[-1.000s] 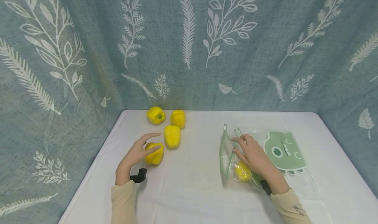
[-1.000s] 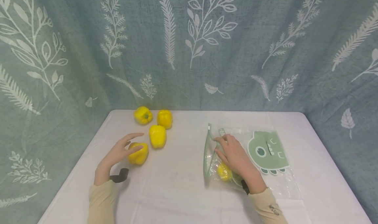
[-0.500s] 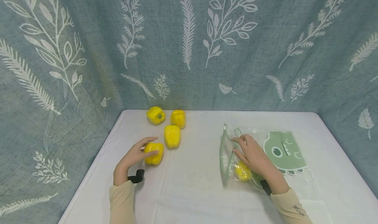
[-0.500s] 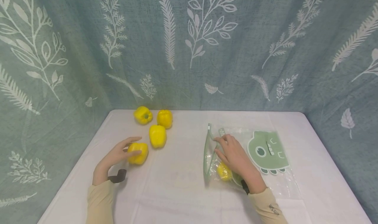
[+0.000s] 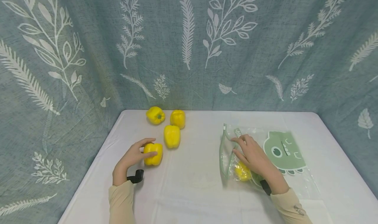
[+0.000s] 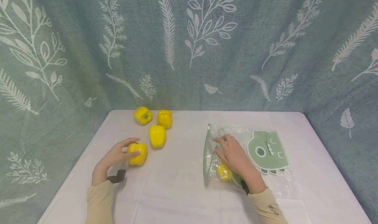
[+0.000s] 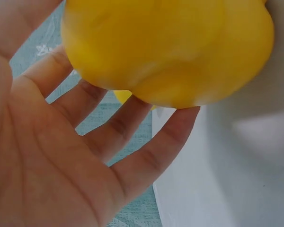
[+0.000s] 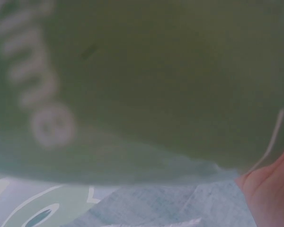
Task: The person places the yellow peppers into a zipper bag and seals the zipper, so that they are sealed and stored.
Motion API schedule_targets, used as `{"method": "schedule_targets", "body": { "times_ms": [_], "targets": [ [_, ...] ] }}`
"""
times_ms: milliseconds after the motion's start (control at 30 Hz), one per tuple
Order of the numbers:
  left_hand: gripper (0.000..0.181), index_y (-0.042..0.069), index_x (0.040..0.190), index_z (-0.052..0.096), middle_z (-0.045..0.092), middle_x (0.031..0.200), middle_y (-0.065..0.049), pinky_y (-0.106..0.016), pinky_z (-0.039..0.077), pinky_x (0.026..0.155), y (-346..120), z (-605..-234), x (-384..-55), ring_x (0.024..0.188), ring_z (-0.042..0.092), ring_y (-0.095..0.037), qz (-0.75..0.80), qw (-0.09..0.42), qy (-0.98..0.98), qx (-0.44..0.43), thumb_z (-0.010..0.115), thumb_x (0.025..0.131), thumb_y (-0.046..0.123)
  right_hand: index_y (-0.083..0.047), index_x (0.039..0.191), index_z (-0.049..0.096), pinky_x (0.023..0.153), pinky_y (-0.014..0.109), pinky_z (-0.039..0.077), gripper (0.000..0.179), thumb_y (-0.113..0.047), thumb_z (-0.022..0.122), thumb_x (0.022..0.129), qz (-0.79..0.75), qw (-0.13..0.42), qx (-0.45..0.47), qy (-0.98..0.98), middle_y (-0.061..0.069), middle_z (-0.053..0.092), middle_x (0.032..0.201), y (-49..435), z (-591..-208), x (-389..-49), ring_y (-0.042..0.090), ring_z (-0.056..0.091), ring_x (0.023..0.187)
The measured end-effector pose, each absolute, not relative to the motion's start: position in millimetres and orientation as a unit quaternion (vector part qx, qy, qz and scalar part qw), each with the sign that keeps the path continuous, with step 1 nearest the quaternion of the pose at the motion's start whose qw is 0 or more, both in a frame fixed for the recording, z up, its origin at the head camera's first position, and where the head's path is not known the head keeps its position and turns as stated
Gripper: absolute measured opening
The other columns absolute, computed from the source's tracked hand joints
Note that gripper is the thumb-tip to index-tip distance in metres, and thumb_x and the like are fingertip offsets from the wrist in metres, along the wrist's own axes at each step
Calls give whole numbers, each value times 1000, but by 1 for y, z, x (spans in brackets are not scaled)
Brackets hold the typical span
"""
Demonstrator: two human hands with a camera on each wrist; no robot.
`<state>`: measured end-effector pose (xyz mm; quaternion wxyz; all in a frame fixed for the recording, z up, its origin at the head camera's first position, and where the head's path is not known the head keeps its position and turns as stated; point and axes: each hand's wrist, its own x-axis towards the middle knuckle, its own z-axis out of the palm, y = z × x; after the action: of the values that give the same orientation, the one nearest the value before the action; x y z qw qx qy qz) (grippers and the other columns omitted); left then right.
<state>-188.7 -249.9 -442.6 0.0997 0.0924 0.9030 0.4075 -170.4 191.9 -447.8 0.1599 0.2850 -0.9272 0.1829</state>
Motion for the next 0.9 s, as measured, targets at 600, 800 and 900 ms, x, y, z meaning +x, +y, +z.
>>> {"method": "schedule_targets", "body": {
  "times_ms": [600, 800, 900],
  "targets": [
    [47, 3, 117, 62, 58, 121, -17, -56, 38, 96, -248, -437, -184, 114, 48, -39, 390, 89, 908, 123, 74, 79, 28, -14, 126, 50, 72, 33, 42, 37, -27, 57, 92, 183, 157, 284, -928, 7, 49, 103, 192, -449, -170, 18, 47, 86],
    [47, 5, 116, 62, 59, 119, -15, -57, 36, 98, -244, -440, -187, 116, 48, -36, 416, 81, 896, 135, 75, 77, 27, -14, 126, 50, 72, 33, 42, 37, -27, 58, 91, 183, 159, 285, -927, 7, 49, 103, 192, -448, -170, 18, 47, 86],
    [48, 6, 117, 61, 59, 120, -13, -57, 37, 99, -242, -443, -189, 116, 49, -34, 429, 79, 889, 137, 75, 77, 27, -14, 126, 50, 72, 33, 42, 37, -27, 58, 91, 185, 160, 284, -927, 7, 49, 103, 192, -448, -170, 18, 48, 86]
  ]
}}
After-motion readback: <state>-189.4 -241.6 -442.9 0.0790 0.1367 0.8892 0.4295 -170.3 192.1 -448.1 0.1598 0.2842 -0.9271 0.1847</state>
